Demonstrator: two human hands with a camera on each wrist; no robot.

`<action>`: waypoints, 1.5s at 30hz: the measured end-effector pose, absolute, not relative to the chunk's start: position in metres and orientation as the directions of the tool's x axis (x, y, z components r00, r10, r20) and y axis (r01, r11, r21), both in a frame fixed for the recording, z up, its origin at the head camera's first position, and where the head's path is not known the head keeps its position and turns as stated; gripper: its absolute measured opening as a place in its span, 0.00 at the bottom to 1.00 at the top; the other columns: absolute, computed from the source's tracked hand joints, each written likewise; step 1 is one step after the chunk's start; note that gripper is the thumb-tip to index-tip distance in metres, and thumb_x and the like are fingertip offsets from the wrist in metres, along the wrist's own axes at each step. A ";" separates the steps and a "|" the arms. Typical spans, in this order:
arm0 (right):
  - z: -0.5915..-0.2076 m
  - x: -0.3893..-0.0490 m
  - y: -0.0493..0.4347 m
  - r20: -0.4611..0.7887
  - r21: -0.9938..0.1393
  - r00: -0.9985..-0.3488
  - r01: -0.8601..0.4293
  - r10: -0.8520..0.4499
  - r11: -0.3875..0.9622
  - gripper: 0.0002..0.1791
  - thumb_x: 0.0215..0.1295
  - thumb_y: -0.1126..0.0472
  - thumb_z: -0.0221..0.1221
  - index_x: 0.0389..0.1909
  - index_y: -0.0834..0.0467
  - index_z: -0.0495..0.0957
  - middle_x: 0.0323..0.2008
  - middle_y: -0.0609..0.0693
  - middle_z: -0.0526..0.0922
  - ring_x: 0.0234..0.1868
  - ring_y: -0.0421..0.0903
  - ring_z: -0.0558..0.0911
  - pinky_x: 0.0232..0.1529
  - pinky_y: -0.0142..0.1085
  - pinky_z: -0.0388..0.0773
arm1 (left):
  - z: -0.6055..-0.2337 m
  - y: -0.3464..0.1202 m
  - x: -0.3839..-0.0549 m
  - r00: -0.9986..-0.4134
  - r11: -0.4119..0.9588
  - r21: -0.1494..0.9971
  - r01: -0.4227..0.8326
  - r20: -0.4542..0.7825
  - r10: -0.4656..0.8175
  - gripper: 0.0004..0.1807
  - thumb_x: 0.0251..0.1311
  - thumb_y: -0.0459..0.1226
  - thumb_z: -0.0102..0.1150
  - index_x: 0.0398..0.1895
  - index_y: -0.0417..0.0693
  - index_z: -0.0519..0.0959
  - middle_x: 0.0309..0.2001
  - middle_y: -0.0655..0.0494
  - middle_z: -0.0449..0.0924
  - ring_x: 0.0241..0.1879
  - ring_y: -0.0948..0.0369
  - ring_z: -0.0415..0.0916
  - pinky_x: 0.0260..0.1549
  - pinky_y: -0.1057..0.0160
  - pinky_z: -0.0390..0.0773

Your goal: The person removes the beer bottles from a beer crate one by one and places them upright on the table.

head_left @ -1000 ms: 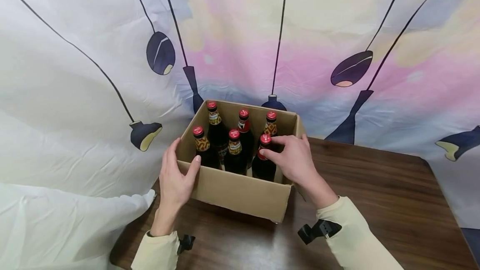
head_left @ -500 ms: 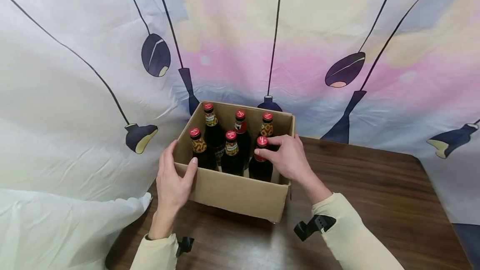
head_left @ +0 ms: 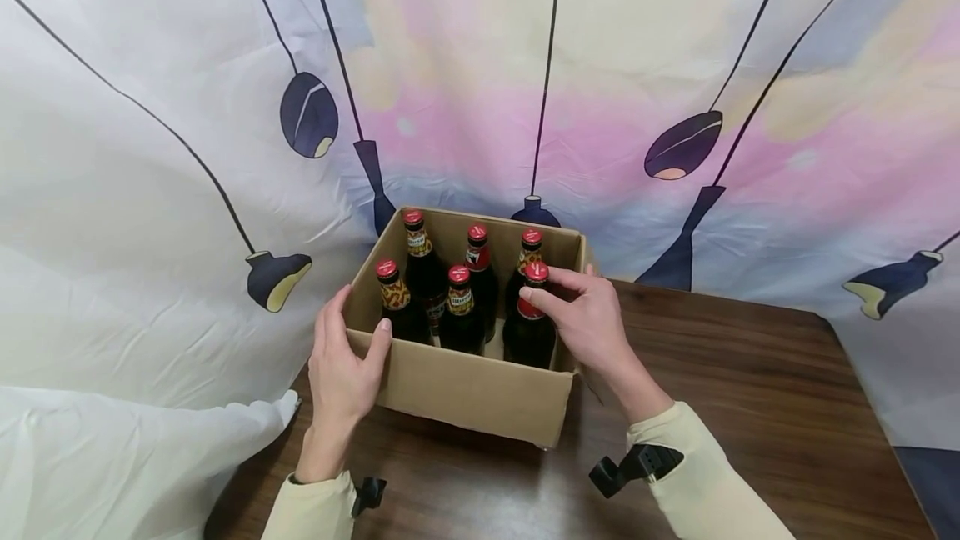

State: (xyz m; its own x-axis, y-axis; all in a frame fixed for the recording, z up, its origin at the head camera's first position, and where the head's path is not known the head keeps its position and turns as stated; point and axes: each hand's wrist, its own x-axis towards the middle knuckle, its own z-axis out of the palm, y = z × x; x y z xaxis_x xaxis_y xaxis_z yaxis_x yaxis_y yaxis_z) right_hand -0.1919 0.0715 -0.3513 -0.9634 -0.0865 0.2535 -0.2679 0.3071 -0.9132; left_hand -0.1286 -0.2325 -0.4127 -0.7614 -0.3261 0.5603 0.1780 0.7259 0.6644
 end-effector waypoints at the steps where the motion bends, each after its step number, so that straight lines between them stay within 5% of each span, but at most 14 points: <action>1: -0.349 -0.191 0.072 0.252 -0.921 -0.965 -0.263 -0.076 0.288 0.20 0.63 0.58 0.74 0.55 0.59 0.89 0.49 0.59 0.92 0.56 0.51 0.88 0.83 0.43 0.54 | -0.413 -0.232 -0.129 -0.761 0.726 0.664 0.180 0.562 -0.325 0.37 0.66 0.46 0.62 0.77 0.44 0.68 0.71 0.39 0.73 0.66 0.38 0.75 0.59 0.32 0.73; 4: -0.342 -0.188 0.076 0.236 -0.944 -0.970 -0.242 -0.056 0.225 0.19 0.64 0.60 0.74 0.55 0.59 0.89 0.47 0.59 0.92 0.44 0.41 0.89 0.65 0.34 0.78 | -0.412 -0.231 -0.130 -0.760 0.726 0.662 0.186 0.566 -0.321 0.37 0.66 0.46 0.62 0.77 0.44 0.69 0.71 0.38 0.73 0.65 0.38 0.75 0.59 0.32 0.74; 7: -0.332 -0.186 0.081 0.208 -0.958 -0.977 -0.213 -0.046 0.193 0.20 0.64 0.58 0.74 0.57 0.58 0.88 0.49 0.60 0.91 0.40 0.34 0.86 0.42 0.29 0.84 | -0.412 -0.232 -0.130 -0.761 0.722 0.667 0.186 0.562 -0.324 0.37 0.66 0.46 0.63 0.77 0.44 0.69 0.71 0.39 0.73 0.65 0.37 0.75 0.58 0.32 0.74; 23: -0.280 -0.184 0.091 0.261 -0.942 -0.962 -0.272 -0.078 0.194 0.20 0.65 0.55 0.73 0.56 0.57 0.89 0.49 0.55 0.92 0.47 0.41 0.88 0.47 0.31 0.85 | -0.414 -0.234 -0.128 -0.773 0.720 0.672 0.172 0.546 -0.324 0.37 0.67 0.46 0.62 0.77 0.44 0.68 0.71 0.39 0.72 0.67 0.37 0.74 0.59 0.31 0.73; 33: -0.231 -0.182 0.094 0.338 -0.930 -0.938 -0.346 -0.083 0.123 0.19 0.65 0.57 0.73 0.55 0.58 0.89 0.41 0.41 0.92 0.49 0.40 0.88 0.52 0.32 0.85 | -0.412 -0.233 -0.128 -0.771 0.717 0.675 0.174 0.547 -0.327 0.37 0.67 0.46 0.62 0.77 0.45 0.68 0.71 0.39 0.73 0.65 0.38 0.75 0.57 0.31 0.74; 41: -0.183 -0.183 0.104 0.345 -0.938 -0.935 -0.345 -0.082 -0.008 0.19 0.64 0.61 0.73 0.55 0.63 0.88 0.50 0.53 0.91 0.50 0.47 0.89 0.48 0.34 0.87 | -0.412 -0.233 -0.127 -0.773 0.717 0.674 0.175 0.545 -0.324 0.37 0.67 0.45 0.62 0.77 0.44 0.68 0.71 0.38 0.72 0.65 0.37 0.75 0.57 0.30 0.73; 45: -0.161 -0.186 0.113 0.364 -0.925 -0.930 -0.356 -0.047 -0.133 0.17 0.60 0.65 0.75 0.50 0.65 0.90 0.46 0.57 0.89 0.42 0.48 0.90 0.40 0.34 0.88 | -0.412 -0.234 -0.127 -0.775 0.715 0.677 0.172 0.541 -0.326 0.37 0.67 0.46 0.62 0.77 0.44 0.68 0.71 0.38 0.72 0.65 0.37 0.75 0.57 0.30 0.73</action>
